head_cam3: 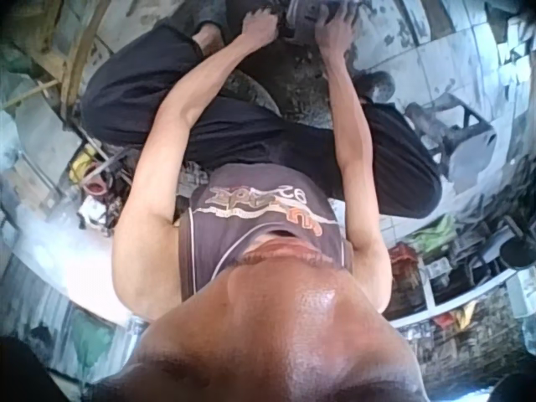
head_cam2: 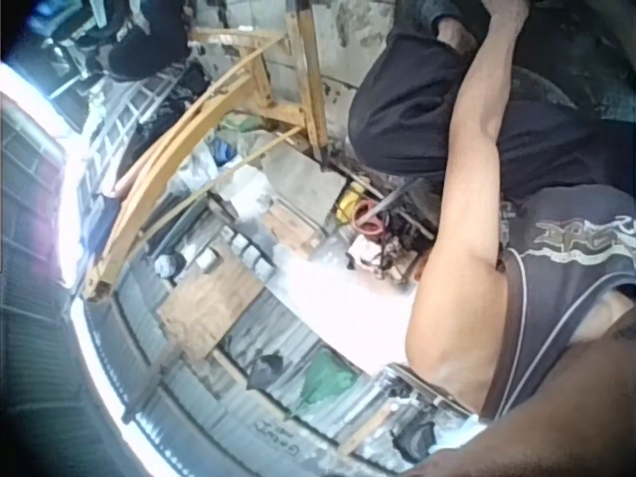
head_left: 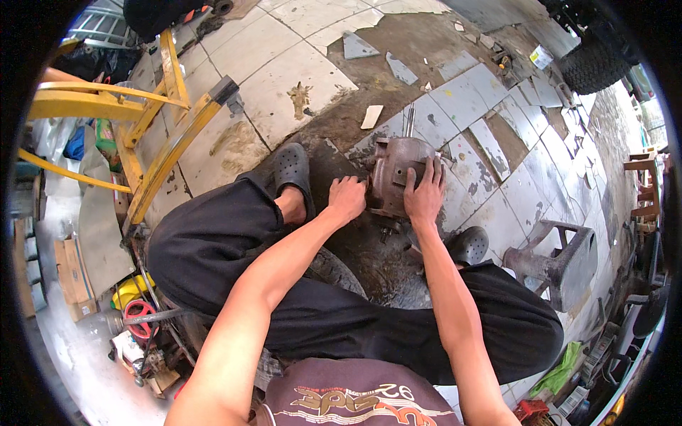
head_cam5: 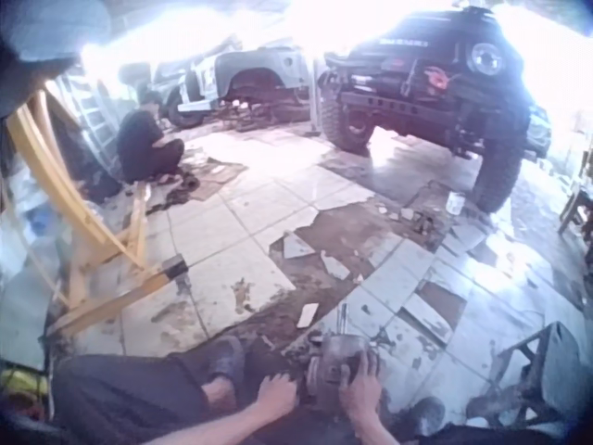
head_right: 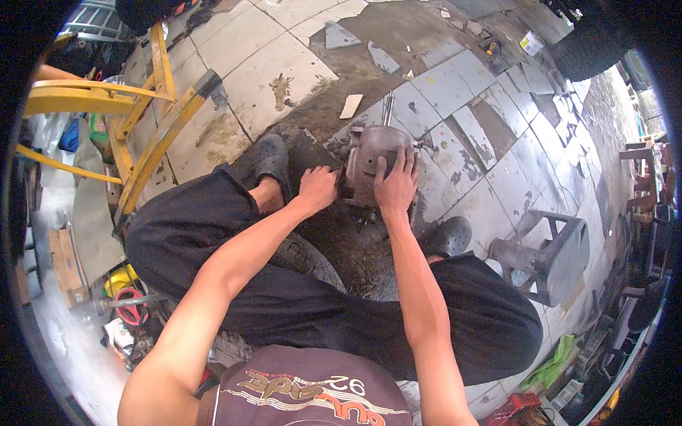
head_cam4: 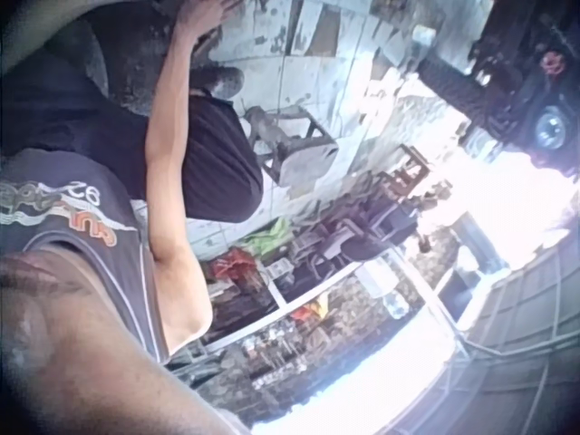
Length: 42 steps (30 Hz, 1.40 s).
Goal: The person sits on the floor and works on a metal mechanical part, likely a brake caliper, using a small tool to adjust or clean its components. The person holds the part with both hands and manipulates it while seated.
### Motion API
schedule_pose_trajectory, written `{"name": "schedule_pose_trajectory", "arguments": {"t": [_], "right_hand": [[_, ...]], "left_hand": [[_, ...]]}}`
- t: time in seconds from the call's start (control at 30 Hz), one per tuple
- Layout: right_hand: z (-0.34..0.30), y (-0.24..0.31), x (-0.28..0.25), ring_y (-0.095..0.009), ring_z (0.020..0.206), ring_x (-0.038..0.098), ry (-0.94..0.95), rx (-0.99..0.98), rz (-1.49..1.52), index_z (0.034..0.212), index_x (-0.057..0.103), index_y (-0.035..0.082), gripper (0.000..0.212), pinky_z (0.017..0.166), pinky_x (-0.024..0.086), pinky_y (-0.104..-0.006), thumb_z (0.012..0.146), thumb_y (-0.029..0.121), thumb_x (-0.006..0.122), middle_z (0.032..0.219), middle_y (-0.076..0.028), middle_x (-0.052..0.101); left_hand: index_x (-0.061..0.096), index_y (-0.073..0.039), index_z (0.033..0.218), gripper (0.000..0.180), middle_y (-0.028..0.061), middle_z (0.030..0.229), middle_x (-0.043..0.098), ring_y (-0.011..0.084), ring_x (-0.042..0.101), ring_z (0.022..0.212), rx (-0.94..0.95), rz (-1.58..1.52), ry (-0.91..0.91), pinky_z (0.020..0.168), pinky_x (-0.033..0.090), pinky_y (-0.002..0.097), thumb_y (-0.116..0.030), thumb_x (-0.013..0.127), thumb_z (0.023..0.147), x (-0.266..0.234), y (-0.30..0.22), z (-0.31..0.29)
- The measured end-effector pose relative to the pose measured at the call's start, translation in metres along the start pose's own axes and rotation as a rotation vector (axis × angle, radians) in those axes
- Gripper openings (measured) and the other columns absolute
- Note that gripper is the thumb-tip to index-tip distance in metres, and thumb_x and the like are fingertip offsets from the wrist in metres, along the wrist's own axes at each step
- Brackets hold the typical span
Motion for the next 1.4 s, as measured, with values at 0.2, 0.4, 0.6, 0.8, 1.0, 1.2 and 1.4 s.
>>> {"name": "schedule_pose_trajectory", "arguments": {"t": [0.2,0.4,0.6,0.8,1.0,1.2,1.4], "right_hand": [[0.000,-0.006,0.002,-0.040,0.139,0.031,0.043,0.039,0.022,0.143,0.039,0.004,0.059,0.113,0.028,-0.0511,0.098,0.042,0.048,0.152,-0.016,0.034],[-0.001,-0.003,0.003,-0.040,0.140,0.030,0.034,0.019,0.035,0.144,0.038,0.004,0.060,0.114,0.028,-0.0499,0.098,0.042,0.048,0.152,-0.017,0.034],[0.001,-0.004,0.002,-0.040,0.141,0.028,0.027,0.017,0.022,0.144,0.038,0.003,0.061,0.115,0.027,-0.0487,0.098,0.042,0.048,0.151,-0.017,0.035],[0.001,-0.007,0.002,-0.040,0.140,0.028,0.020,0.024,0.024,0.143,0.039,0.004,0.060,0.114,0.028,-0.0493,0.097,0.040,0.050,0.151,-0.016,0.035],[0.000,-0.003,0.000,-0.041,0.138,0.031,-0.003,0.003,0.042,0.141,0.040,0.004,0.058,0.111,0.031,-0.0521,0.097,0.040,0.050,0.150,-0.016,0.036],[0.001,-0.004,0.000,-0.042,0.138,0.031,-0.010,-0.005,0.038,0.142,0.039,0.004,0.059,0.111,0.031,-0.0522,0.097,0.040,0.051,0.150,-0.017,0.037],[-0.002,-0.005,0.003,-0.042,0.139,0.031,0.016,0.024,0.021,0.142,0.041,0.003,0.059,0.112,0.031,-0.0499,0.097,0.040,0.050,0.150,-0.018,0.037]], "left_hand": [[0.063,-0.001,0.113,0.036,0.0177,0.114,0.062,0.0302,0.057,0.109,0.057,0.179,-0.067,0.091,0.043,0.0475,-0.016,0.062,0.081,0.006,-0.018,-0.001],[0.050,0.001,0.131,0.051,0.0197,0.123,0.058,0.0348,0.053,0.118,0.203,0.158,-0.160,0.096,0.042,0.0493,-0.013,0.059,0.083,0.010,-0.018,-0.004],[0.046,0.000,0.138,0.057,0.0214,0.123,0.058,0.0368,0.054,0.118,0.091,-0.029,-0.056,0.097,0.043,0.0473,-0.013,0.057,0.084,0.009,-0.011,-0.006],[0.051,-0.001,0.134,0.051,0.0191,0.123,0.059,0.0338,0.055,0.116,0.037,0.023,0.069,0.095,0.043,0.0484,-0.011,0.056,0.084,-0.001,-0.012,0.000],[0.058,-0.001,0.123,0.041,0.0158,0.126,0.059,0.0307,0.052,0.121,0.080,0.088,-0.055,0.098,0.040,0.0506,-0.014,0.056,0.083,0.010,-0.014,-0.003],[0.054,0.001,0.129,0.058,0.0160,0.135,0.054,0.0320,0.045,0.130,0.063,0.050,0.101,0.103,0.037,0.0531,-0.033,0.062,0.082,0.015,-0.012,0.009],[0.052,-0.002,0.132,0.063,0.0144,0.137,0.052,0.0317,0.043,0.133,0.098,0.084,0.248,0.103,0.037,0.0530,-0.036,0.064,0.080,0.014,-0.008,0.006]]}}
Point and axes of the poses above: each hand's wrist, its own z-axis towards the middle knuckle, its own x-axis out of the palm, y = z × x, the point moved 8 cm from there along z, towards the middle knuckle
